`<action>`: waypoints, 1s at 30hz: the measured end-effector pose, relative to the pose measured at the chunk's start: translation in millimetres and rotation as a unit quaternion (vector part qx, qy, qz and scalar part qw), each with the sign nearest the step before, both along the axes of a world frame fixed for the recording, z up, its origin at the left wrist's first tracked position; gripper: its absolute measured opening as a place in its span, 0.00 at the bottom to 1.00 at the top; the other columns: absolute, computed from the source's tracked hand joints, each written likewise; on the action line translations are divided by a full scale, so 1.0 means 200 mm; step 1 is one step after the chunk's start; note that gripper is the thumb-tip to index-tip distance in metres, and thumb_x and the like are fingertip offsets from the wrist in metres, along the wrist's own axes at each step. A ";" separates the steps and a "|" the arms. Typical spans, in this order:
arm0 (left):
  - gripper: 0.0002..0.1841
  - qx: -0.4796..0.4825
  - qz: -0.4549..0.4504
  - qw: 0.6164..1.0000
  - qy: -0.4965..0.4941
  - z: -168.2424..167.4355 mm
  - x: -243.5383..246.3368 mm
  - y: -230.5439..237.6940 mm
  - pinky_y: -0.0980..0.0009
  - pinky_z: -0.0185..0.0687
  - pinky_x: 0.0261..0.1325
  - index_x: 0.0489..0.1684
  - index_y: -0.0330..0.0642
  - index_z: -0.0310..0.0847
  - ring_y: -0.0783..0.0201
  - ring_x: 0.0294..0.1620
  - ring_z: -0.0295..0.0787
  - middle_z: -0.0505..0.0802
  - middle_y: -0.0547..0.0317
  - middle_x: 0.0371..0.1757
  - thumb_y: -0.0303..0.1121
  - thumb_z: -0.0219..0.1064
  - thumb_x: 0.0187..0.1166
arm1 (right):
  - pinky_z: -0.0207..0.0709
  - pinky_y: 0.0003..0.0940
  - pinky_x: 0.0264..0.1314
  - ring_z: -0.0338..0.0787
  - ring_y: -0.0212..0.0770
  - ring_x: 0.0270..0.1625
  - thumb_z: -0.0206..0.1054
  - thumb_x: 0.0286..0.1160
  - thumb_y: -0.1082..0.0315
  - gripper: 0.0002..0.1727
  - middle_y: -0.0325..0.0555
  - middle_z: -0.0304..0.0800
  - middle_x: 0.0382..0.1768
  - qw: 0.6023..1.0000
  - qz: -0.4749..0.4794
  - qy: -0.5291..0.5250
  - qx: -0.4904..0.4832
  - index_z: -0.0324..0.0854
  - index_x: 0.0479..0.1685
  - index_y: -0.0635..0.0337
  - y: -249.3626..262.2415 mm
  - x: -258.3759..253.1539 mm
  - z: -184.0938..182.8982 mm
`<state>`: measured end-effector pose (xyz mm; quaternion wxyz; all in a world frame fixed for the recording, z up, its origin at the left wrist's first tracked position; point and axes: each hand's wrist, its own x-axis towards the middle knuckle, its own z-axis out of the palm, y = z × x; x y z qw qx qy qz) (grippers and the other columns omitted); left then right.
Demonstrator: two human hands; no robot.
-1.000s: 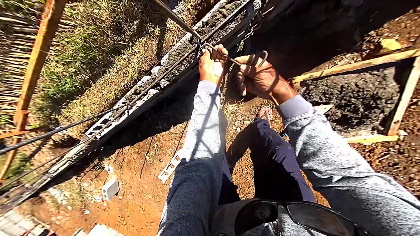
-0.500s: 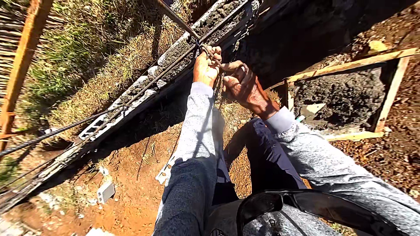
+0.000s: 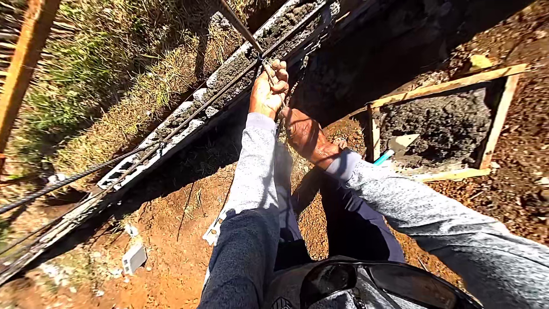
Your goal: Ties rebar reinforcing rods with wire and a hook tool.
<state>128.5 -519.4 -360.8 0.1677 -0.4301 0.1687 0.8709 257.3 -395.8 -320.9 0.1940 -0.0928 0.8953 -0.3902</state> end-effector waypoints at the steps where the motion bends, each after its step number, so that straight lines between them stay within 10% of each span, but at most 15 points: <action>1: 0.18 -0.006 -0.010 1.000 0.005 0.00 0.00 0.00 0.83 0.68 0.14 0.47 0.41 0.75 0.71 0.17 0.75 0.88 0.53 0.39 0.39 0.40 0.94 | 0.84 0.60 0.55 0.89 0.63 0.57 0.64 0.79 0.72 0.21 0.63 0.86 0.54 1.000 0.008 0.002 0.009 0.77 0.72 0.59 -0.01 0.00 0.04; 8: 0.34 -0.085 -0.220 0.965 0.117 -0.05 0.04 -0.15 0.76 0.73 0.21 0.77 0.45 0.72 0.62 0.32 0.88 0.91 0.42 0.62 0.56 0.27 0.95 | 0.79 0.63 0.38 0.87 0.72 0.46 0.57 0.86 0.66 0.13 0.71 0.84 0.42 0.979 0.081 -0.013 0.185 0.81 0.60 0.60 -0.17 -0.05 0.07; 13: 0.26 -0.107 -0.218 0.966 0.089 -0.04 0.04 -0.15 0.78 0.65 0.16 0.70 0.47 0.77 0.69 0.16 0.69 0.79 0.62 0.27 0.50 0.37 0.97 | 0.81 0.66 0.49 0.85 0.72 0.56 0.65 0.79 0.46 0.32 0.72 0.82 0.55 0.984 0.118 -0.061 0.116 0.74 0.76 0.55 -0.14 -0.04 0.06; 16: 0.26 -0.093 -0.218 0.968 0.083 -0.04 0.04 -0.16 0.78 0.66 0.16 0.70 0.48 0.77 0.70 0.14 0.67 0.75 0.65 0.21 0.51 0.36 0.96 | 0.82 0.50 0.69 0.84 0.48 0.72 0.64 0.81 0.41 0.44 0.52 0.77 0.78 0.984 -0.002 -0.159 -0.081 0.54 0.94 0.46 -0.02 0.06 0.09; 22: 0.26 -0.061 -0.210 0.971 0.093 -0.05 0.05 -0.18 0.77 0.66 0.16 0.71 0.47 0.76 0.70 0.12 0.65 0.72 0.66 0.19 0.51 0.36 0.96 | 0.86 0.41 0.23 0.90 0.45 0.23 0.75 0.76 0.54 0.25 0.51 0.92 0.36 0.826 -0.233 -0.348 -0.377 0.76 0.70 0.48 -0.09 0.18 -0.16; 27: 0.26 -0.031 -0.200 0.974 0.099 -0.09 0.04 -0.19 0.76 0.62 0.13 0.70 0.46 0.76 0.69 0.10 0.60 0.67 0.68 0.15 0.50 0.35 0.96 | 0.85 0.44 0.41 0.88 0.40 0.34 0.80 0.67 0.53 0.22 0.46 0.89 0.33 0.894 -0.221 -0.304 -0.242 0.83 0.49 0.59 -0.16 0.05 -0.16; 30: 0.25 0.032 -0.165 0.981 0.094 -0.10 0.04 -0.18 0.76 0.61 0.11 0.65 0.48 0.75 0.70 0.08 0.60 0.66 0.70 0.14 0.52 0.35 0.96 | 0.81 0.49 0.33 0.86 0.43 0.31 0.76 0.71 0.46 0.23 0.45 0.86 0.31 0.942 -0.196 -0.211 -0.170 0.80 0.50 0.54 -0.13 0.12 -0.09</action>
